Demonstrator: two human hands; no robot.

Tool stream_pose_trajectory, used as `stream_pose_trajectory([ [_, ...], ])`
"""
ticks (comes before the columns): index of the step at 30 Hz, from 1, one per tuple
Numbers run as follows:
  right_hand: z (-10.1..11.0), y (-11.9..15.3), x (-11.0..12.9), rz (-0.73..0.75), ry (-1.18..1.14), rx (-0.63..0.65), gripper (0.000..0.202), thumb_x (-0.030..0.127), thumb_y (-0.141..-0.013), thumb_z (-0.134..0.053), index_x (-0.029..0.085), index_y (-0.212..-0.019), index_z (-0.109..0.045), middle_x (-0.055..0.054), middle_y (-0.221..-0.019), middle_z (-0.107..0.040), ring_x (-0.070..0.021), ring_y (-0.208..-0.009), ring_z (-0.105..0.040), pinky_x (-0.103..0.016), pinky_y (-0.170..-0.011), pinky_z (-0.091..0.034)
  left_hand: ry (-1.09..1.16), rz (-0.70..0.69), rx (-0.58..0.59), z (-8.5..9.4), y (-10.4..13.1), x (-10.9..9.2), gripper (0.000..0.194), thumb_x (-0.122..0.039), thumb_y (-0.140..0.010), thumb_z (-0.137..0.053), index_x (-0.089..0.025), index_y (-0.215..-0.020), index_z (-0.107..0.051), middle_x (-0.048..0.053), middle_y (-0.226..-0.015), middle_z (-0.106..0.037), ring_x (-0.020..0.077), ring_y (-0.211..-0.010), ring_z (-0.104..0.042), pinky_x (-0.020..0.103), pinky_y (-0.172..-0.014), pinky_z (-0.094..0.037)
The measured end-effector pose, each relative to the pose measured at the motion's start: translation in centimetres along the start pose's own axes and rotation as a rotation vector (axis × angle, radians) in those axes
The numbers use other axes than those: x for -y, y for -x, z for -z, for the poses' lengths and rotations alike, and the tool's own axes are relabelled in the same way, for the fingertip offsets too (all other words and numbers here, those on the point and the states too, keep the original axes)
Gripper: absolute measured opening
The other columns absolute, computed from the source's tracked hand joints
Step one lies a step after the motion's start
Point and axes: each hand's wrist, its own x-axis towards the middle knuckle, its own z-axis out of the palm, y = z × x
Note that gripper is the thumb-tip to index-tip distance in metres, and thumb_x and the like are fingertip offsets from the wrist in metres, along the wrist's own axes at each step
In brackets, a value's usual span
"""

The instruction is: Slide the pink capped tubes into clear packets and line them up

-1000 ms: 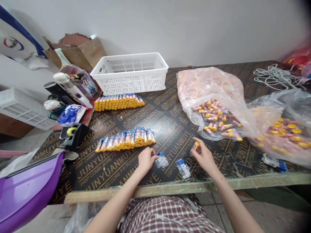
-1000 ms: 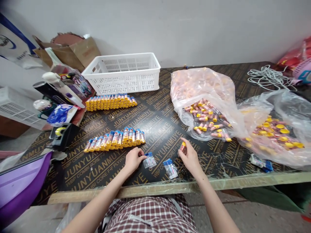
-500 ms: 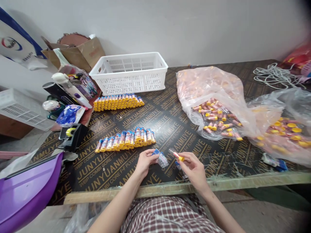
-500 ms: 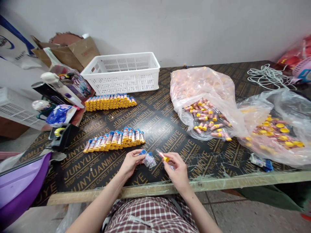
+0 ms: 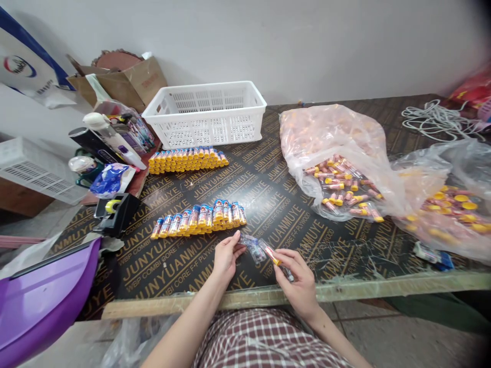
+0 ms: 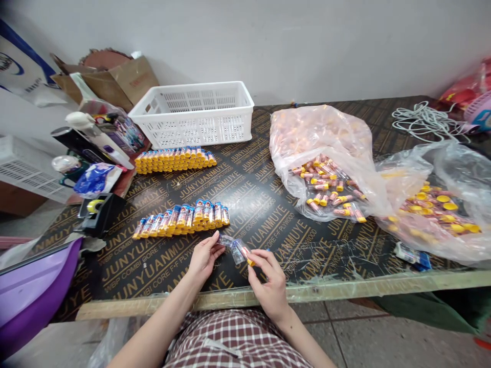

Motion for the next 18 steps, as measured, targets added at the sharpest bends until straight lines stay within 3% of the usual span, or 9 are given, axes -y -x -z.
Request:
stream_pose_trajectory([
  [4, -0.4, -0.1, 0.0, -0.003, -0.018, 0.092, 0.030, 0.015, -0.085, -0.053, 0.026, -0.111, -0.064, -0.007, -0.108, -0.058, -0.0200, -0.100, -0.059, -0.036, -0.086, -0.051, -0.052, -0.019, 0.057, -0.4, 0.6, 0.3, 0.039, -0.042, -0.053, -0.082, -0.011, -0.064, -0.062, 0.002, -0.059, -0.065, 0.0100, -0.053, -0.060, 0.024, -0.058, -0.052],
  [7, -0.6, -0.1, -0.4, 0.012, -0.034, 0.157, 0.033, 0.013, -0.088, -0.046, 0.028, -0.112, -0.063, -0.007, -0.109, -0.058, -0.0191, -0.101, -0.058, -0.036, -0.088, -0.050, -0.094, -0.025, 0.203, -0.8, 1.4, 0.5, 0.037, -0.043, -0.061, -0.078, -0.012, -0.072, -0.062, 0.003, -0.067, -0.068, 0.0120, -0.058, -0.062, 0.025, -0.059, -0.053],
  [11, -0.7, -0.4, -1.1, 0.055, 0.036, 0.148, 0.045, 0.009, -0.083, -0.047, 0.029, -0.123, -0.054, -0.007, -0.106, -0.055, -0.0195, -0.098, -0.058, -0.037, -0.086, -0.051, -0.151, 0.027, 0.345, -1.3, 2.7, 0.2, 0.039, -0.036, -0.059, -0.081, -0.013, -0.085, -0.063, 0.003, -0.071, -0.069, 0.0127, -0.059, -0.063, 0.026, -0.060, -0.052],
  [14, -0.5, -1.0, -1.4, 0.108, 0.080, 0.142, 0.069, 0.008, -0.072, -0.053, 0.028, -0.136, -0.037, -0.010, -0.124, -0.045, -0.0258, -0.116, -0.048, -0.045, -0.095, -0.046, -0.254, 0.087, 0.438, -1.5, 3.4, -0.1, 0.039, -0.037, -0.060, -0.080, -0.009, -0.083, -0.066, 0.005, -0.069, -0.068, 0.0116, -0.056, -0.061, 0.024, -0.057, -0.050],
  [16, -0.3, -1.4, -1.4, 0.140, 0.057, 0.204, 0.079, 0.008, -0.067, -0.054, 0.027, -0.140, -0.030, -0.011, -0.140, -0.033, -0.0294, -0.128, -0.037, -0.048, -0.101, -0.041, -0.317, 0.129, 0.493, -1.5, 3.7, -0.1, 0.037, -0.038, -0.059, -0.081, -0.008, -0.076, -0.067, 0.005, -0.066, -0.066, 0.0112, -0.056, -0.060, 0.023, -0.057, -0.049],
  [18, 0.0, -1.7, -1.2, 0.162, 0.013, 0.292, 0.083, 0.007, -0.065, -0.052, 0.025, -0.141, -0.027, -0.010, -0.145, -0.030, -0.0293, -0.131, -0.035, -0.048, -0.104, -0.039, -0.347, 0.161, 0.525, -1.6, 4.0, -0.1, 0.038, -0.037, -0.056, -0.082, -0.008, -0.074, -0.068, 0.004, -0.065, -0.065, 0.0112, -0.055, -0.059, 0.023, -0.056, -0.048],
])
